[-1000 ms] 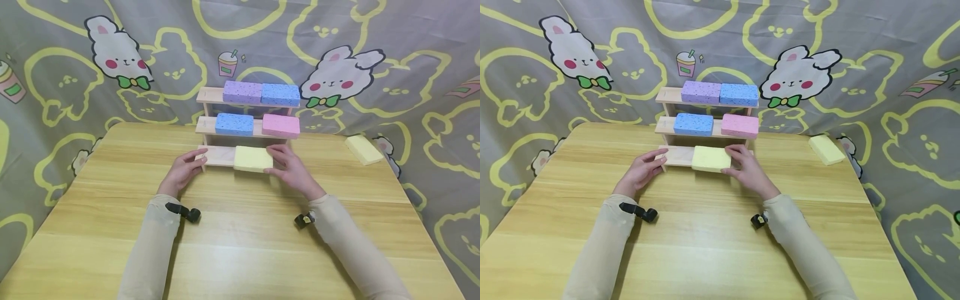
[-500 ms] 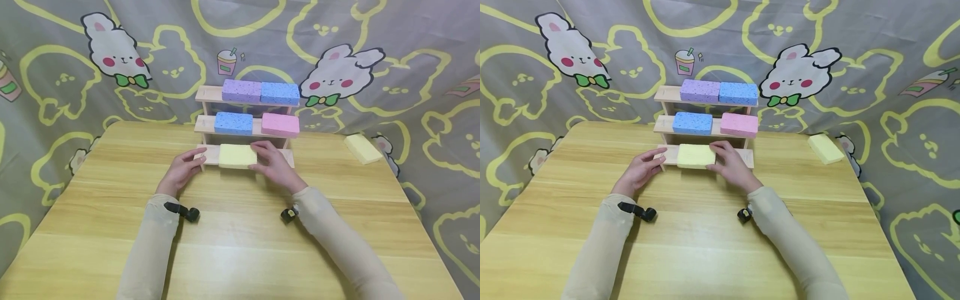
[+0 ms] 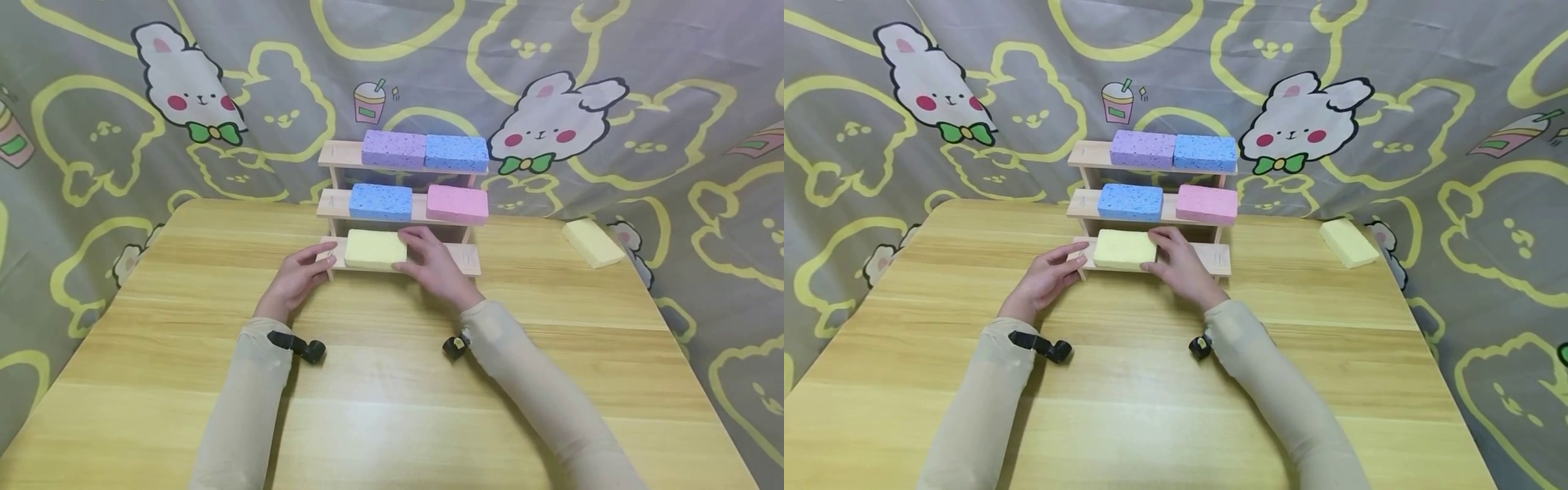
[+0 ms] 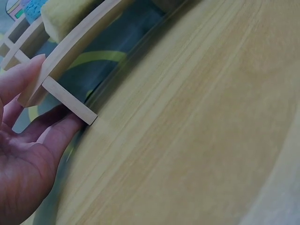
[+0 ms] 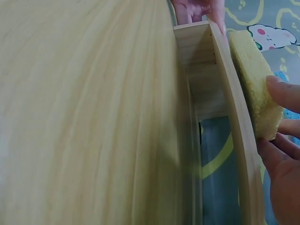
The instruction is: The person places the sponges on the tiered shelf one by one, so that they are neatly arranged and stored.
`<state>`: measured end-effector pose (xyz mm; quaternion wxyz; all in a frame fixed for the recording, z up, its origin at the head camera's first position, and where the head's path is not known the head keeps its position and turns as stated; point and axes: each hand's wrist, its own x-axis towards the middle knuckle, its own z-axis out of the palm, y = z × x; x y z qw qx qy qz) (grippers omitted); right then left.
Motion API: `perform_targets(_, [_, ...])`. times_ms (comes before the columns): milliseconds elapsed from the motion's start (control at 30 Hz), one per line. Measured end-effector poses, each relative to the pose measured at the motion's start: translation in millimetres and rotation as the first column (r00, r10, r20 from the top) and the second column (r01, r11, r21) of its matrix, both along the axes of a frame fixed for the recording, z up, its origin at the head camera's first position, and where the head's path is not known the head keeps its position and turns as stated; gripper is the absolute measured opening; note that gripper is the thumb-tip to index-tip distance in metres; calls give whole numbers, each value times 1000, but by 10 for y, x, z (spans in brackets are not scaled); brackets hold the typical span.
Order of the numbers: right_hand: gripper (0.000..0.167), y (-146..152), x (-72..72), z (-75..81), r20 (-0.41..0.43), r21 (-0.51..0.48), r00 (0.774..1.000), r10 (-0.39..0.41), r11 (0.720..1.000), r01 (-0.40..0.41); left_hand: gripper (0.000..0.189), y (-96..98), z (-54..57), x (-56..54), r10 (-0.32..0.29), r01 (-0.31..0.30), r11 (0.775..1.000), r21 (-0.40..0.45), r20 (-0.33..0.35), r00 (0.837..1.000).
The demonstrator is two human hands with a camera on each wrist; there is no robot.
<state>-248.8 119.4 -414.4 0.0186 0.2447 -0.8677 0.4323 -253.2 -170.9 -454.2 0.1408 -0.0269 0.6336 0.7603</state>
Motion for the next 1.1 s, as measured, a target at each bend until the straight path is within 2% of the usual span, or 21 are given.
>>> perform_targets(200, [75, -10, 9, -6, 25, 82, 1000, -1, 997, -2, 50, 6, -19, 0, -7, 7, 1000, 9, -1, 1000])
perform_targets(333, [75, 51, 32, -17, 7, 102, 1000, -29, 994, 28, 50, 8, -18, -2, -12, 12, 1000, 8, -5, 1000])
perform_targets(533, [59, 179, 97, -24, -37, 10, 998, -44, 999, 45, 49, 12, -11, 7, -13, 13, 1000, 9, -6, 1000])
perform_targets(700, [52, 272, 158, -4, -12, -71, 999, -46, 996, 45, 49, 7, -11, 15, -10, 10, 1000, 16, -7, 1000])
perform_targets(1100, [44, 555, 247, 67, 21, -103, 996, -91, 990, 93, 48, 3, 2, 7, -13, 13, 999, 41, -9, 1000])
